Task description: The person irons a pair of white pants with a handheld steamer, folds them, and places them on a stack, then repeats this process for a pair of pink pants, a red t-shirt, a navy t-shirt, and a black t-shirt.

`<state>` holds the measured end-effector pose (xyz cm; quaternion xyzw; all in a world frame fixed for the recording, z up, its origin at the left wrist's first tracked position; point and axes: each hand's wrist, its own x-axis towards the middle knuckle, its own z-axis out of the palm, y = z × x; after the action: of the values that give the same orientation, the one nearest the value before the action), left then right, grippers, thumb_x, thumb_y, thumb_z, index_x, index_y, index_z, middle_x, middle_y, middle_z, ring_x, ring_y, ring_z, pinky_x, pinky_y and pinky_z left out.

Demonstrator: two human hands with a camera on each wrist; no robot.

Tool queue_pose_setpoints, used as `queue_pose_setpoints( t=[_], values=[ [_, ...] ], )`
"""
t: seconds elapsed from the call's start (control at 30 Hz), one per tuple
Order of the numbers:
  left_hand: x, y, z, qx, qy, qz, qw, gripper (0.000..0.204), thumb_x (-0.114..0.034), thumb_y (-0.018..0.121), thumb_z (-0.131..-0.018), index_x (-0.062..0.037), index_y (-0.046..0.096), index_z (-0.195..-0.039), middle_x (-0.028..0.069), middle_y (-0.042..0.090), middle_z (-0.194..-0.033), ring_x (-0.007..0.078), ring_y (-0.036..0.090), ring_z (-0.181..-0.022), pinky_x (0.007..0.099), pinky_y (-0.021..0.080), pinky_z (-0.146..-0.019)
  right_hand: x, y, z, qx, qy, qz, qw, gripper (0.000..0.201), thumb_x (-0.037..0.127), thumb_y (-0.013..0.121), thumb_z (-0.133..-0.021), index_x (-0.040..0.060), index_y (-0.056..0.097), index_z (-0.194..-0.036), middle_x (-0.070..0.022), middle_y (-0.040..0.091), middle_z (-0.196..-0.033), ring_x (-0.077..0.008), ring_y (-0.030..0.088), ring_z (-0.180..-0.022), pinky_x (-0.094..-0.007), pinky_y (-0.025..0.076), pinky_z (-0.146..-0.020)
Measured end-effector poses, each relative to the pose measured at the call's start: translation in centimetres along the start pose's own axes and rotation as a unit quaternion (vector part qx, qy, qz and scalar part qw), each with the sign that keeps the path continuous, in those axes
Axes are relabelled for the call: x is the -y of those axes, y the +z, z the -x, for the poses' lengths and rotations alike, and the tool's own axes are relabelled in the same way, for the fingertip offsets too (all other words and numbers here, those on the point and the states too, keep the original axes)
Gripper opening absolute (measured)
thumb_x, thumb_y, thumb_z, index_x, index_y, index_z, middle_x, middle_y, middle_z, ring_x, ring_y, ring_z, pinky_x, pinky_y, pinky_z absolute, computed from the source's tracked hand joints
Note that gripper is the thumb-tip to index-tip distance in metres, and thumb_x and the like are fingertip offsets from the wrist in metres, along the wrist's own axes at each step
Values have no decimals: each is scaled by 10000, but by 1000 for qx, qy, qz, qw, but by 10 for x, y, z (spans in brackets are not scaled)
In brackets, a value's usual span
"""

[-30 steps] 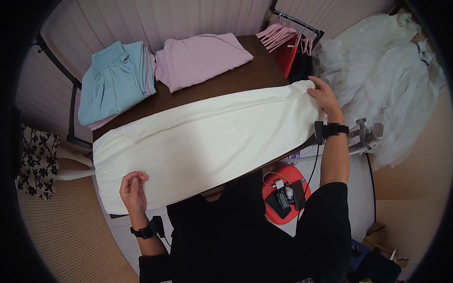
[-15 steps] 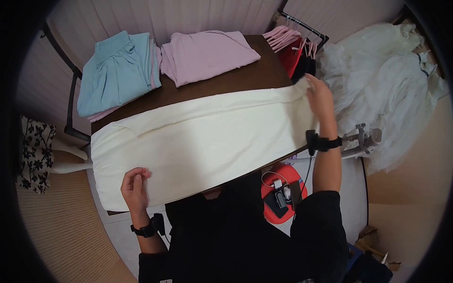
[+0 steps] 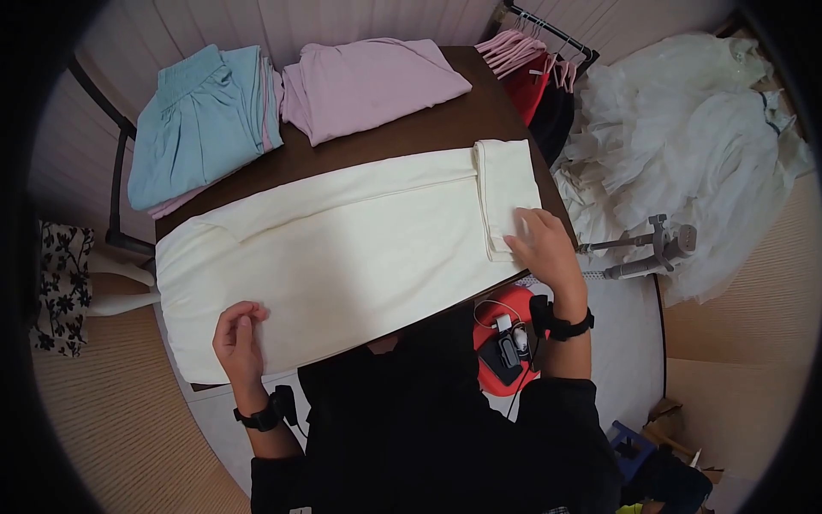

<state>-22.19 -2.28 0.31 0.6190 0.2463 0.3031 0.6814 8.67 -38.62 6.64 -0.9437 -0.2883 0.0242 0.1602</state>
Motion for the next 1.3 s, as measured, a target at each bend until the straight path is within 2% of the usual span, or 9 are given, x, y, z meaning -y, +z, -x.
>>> queue_pose_setpoints(
  t=[0.23, 0.4, 0.53, 0.67, 0.83, 1.0, 1.1, 1.17, 1.3],
  values=[
    [-64, 38, 1, 114, -45, -144, 982, 176, 26, 550, -899, 38, 615, -1062, 120, 658, -1033, 209, 628, -951, 321, 479, -897, -4, 19, 25, -71, -47, -69, 994, 502, 225, 749, -807, 37, 598, -1247, -221, 527, -1318, -380, 422, -1321, -418, 364, -1076],
    [-135, 128, -45, 366, 77, -240, 896, 291, -31, 643, -837, 28, 605, -1119, 132, 642, -1109, 230, 604, -1071, 341, 463, -951, -60, 35, 17, -197, -19, -249, 948, 402, 156, 718, -852, -18, 610, -1198, -160, 630, -1192, -273, 570, -1189, -348, 426, -1011],
    [-97, 226, -111, 411, 152, -290, 851, 364, -170, 699, -857, 24, 592, -1146, 136, 648, -1122, 236, 615, -1070, 353, 484, -927, -74, 29, -12, -188, 65, -478, 856, 213, 107, 599, -956, -22, 639, -1121, -60, 664, -1094, -102, 603, -998, -231, 466, -887],
    [-42, 322, -167, 392, 189, -331, 837, 436, -262, 697, -868, 40, 592, -1164, 169, 652, -1125, 251, 619, -1071, 354, 486, -922, -88, 39, -26, -168, 105, -557, 806, 214, 100, 587, -956, -30, 629, -1120, -67, 682, -1025, -118, 627, -940, -241, 485, -873],
    [-19, 403, -189, 393, 106, -419, 812, 609, -404, 728, -767, 29, 626, -1183, 223, 660, -1123, 352, 623, -1072, 374, 486, -925, -93, 44, -24, -206, 127, -607, 757, 180, 82, 577, -954, -42, 637, -1071, -102, 689, -1023, -144, 643, -948, -258, 502, -881],
    [-9, 439, -206, 499, 112, -507, 694, 373, -311, 704, -823, 30, 624, -951, 138, 664, -966, 235, 632, -821, 336, 496, -740, -92, 40, -22, -201, 119, -586, 776, 174, 48, 542, -967, -51, 622, -1085, -122, 668, -1058, -170, 641, -997, -281, 505, -927],
    [-1, 445, -211, 543, 86, -397, 735, 274, -258, 669, -845, -8, 580, -914, 66, 624, -880, 176, 587, -733, 346, 472, -659, -89, 40, -21, -208, 123, -596, 766, 153, 48, 553, -959, -42, 629, -1056, -99, 677, -1021, -145, 641, -952, -266, 503, -891],
    [-9, 441, -203, 516, -78, -341, 781, 236, -217, 654, -856, -44, 564, -989, 36, 583, -839, 159, 575, -739, 330, 472, -644, -89, 40, -20, -212, 126, -607, 756, 135, 49, 564, -952, -34, 636, -1030, -77, 686, -986, -124, 642, -913, -252, 502, -857],
    [1, 422, -201, 475, -183, -317, 800, 278, -193, 672, -875, -51, 553, -1083, 67, 596, -927, 167, 593, -816, 330, 503, -682, -89, 37, -20, -194, 129, -607, 760, 154, 45, 538, -966, -49, 628, -1048, -108, 669, -1025, -156, 644, -951, -271, 510, -903]
  ],
)
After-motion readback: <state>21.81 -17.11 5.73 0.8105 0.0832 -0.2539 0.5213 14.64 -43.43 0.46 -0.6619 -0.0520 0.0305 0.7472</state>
